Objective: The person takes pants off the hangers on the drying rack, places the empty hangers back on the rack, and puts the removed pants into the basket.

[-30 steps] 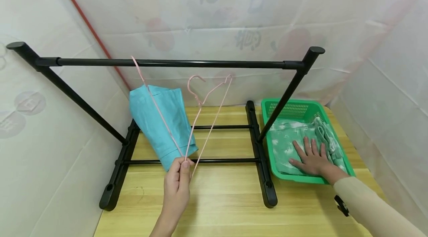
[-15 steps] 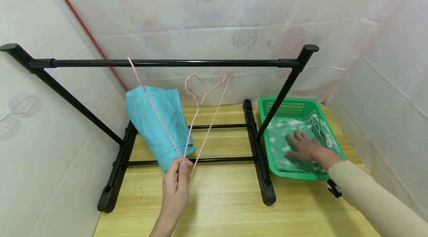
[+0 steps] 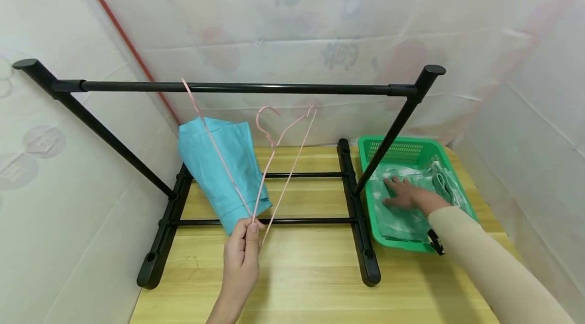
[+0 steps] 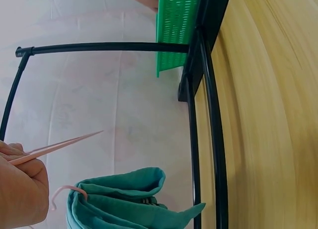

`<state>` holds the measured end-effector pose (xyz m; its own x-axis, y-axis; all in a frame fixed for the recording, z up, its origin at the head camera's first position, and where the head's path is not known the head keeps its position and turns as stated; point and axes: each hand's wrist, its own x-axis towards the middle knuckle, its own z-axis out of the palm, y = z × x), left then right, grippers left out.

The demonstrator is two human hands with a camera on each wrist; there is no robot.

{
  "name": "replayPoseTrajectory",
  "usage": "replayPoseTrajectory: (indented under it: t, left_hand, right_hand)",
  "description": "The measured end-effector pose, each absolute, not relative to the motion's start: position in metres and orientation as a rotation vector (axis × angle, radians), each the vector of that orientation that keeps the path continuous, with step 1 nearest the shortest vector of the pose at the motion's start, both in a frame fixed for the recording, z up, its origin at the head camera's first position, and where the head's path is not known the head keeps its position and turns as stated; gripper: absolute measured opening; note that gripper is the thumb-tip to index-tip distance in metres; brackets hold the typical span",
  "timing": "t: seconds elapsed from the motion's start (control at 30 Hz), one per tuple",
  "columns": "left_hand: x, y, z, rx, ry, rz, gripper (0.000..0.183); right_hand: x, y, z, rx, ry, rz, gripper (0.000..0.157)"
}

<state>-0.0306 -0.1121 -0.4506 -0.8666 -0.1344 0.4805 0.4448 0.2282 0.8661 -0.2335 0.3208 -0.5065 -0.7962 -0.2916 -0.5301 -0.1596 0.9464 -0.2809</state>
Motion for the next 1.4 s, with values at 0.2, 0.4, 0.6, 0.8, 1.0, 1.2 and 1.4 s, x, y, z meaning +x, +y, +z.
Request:
replayPoseTrajectory:
  t: [0.2, 0.4, 0.6, 0.8, 1.0, 1.2, 1.4]
  left_hand:
    - [-0.030, -0.113, -0.452, -0.292, -2.042, -1.680, 0.024]
    - [-0.031, -0.112, -0.453, -0.287, -2.044, -1.682, 0.024]
    - [-0.031, -0.110, -0.452, -0.268, -2.054, -1.666, 0.024]
    - [-0.031, -0.109, -0.448, -0.252, -2.050, -1.698, 0.023]
    - [-0.032, -0.109, -0.449, -0.253, -2.051, -1.711, 0.023]
    - [-0.033, -0.110, -0.451, -0.240, -2.057, -1.707, 0.020]
    - [-0.033, -0.108, -0.454, -0.276, -2.051, -1.682, 0.021]
  right_hand:
    - [-0.232, 0.320, -0.508, -0.305, 2.486, -0.285, 0.087]
    - [-0.231, 0.318, -0.508, -0.300, 2.473, -0.240, 0.087]
    - [-0.234, 0.311, -0.499, -0.367, 2.523, -0.443, 0.076]
    - [-0.237, 0.294, -0.464, -0.397, 2.520, -1.255, 0.069]
    - [-0.235, 0.258, -0.423, -0.428, 2.306, -1.962, 0.080]
    - [-0.237, 0.222, -0.415, -0.409, 1.990, -2.396, 0.079]
    - [-0.243, 0.212, -0.423, -0.468, 1.947, -2.487, 0.073]
